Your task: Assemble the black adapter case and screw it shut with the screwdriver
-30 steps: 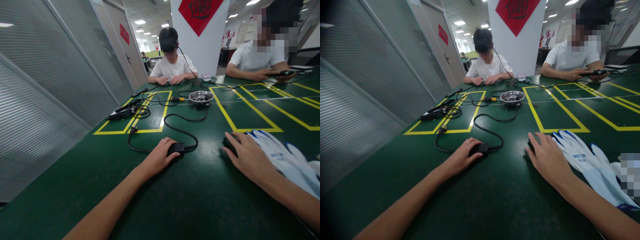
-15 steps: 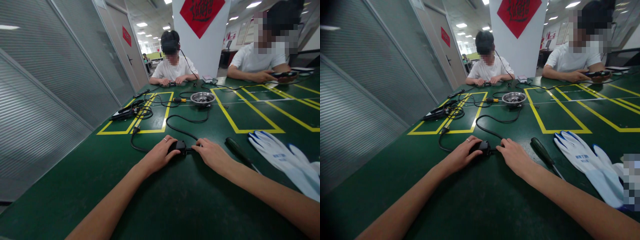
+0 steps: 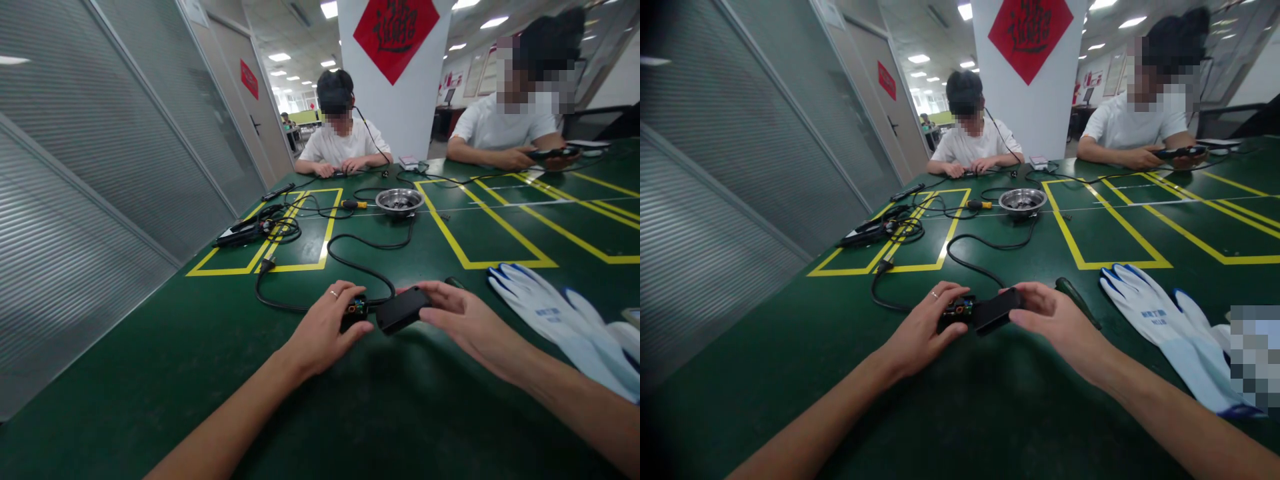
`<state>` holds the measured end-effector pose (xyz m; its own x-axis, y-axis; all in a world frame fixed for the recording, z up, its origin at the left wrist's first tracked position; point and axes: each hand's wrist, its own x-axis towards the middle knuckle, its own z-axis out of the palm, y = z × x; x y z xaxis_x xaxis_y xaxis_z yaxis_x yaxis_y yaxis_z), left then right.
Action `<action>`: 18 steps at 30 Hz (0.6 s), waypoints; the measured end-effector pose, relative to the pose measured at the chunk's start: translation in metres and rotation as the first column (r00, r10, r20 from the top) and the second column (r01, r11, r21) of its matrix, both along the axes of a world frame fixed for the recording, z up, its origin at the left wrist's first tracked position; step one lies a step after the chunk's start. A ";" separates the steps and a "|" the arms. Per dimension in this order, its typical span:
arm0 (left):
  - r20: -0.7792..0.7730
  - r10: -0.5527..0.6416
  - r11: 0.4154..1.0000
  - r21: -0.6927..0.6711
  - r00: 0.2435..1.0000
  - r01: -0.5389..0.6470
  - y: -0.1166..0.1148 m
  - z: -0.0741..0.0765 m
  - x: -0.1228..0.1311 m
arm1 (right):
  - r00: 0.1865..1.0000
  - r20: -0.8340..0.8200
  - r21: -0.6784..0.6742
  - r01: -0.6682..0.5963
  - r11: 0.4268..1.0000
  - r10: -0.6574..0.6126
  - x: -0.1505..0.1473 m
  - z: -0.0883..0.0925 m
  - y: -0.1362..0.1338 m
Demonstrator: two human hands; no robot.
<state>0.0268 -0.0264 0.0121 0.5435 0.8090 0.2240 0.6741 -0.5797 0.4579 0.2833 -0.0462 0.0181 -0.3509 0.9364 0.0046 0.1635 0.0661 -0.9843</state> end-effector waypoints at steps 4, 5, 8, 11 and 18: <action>-0.235 0.136 0.989 0.092 0.963 -0.117 0.020 -0.011 -0.014 | 0.969 -0.232 -0.206 0.037 0.978 -0.086 0.027 -0.011 0.009; -0.266 0.116 0.992 0.079 0.957 -0.099 0.024 -0.013 -0.016 | 0.957 -0.268 -0.249 0.041 0.968 -0.109 0.032 -0.015 0.011; -0.301 0.063 0.998 0.040 0.952 -0.053 0.028 -0.015 -0.019 | 0.941 -0.295 -0.312 0.069 0.948 -0.166 0.040 -0.027 0.015; -0.327 0.071 0.997 0.050 0.942 -0.058 0.027 -0.013 -0.018 | 0.932 -0.306 -0.372 0.071 0.925 -0.194 0.041 -0.035 0.015; -0.245 0.135 0.987 0.116 0.960 -0.109 0.024 -0.009 -0.016 | 0.918 -0.301 -0.426 0.114 0.898 -0.259 0.037 -0.040 0.017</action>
<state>0.0108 -0.0028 0.0035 0.4909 0.8532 0.1764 0.8284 -0.5198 0.2088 0.3203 -0.0292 -0.0220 -0.2137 0.9331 -0.2892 -0.2175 -0.3341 -0.9171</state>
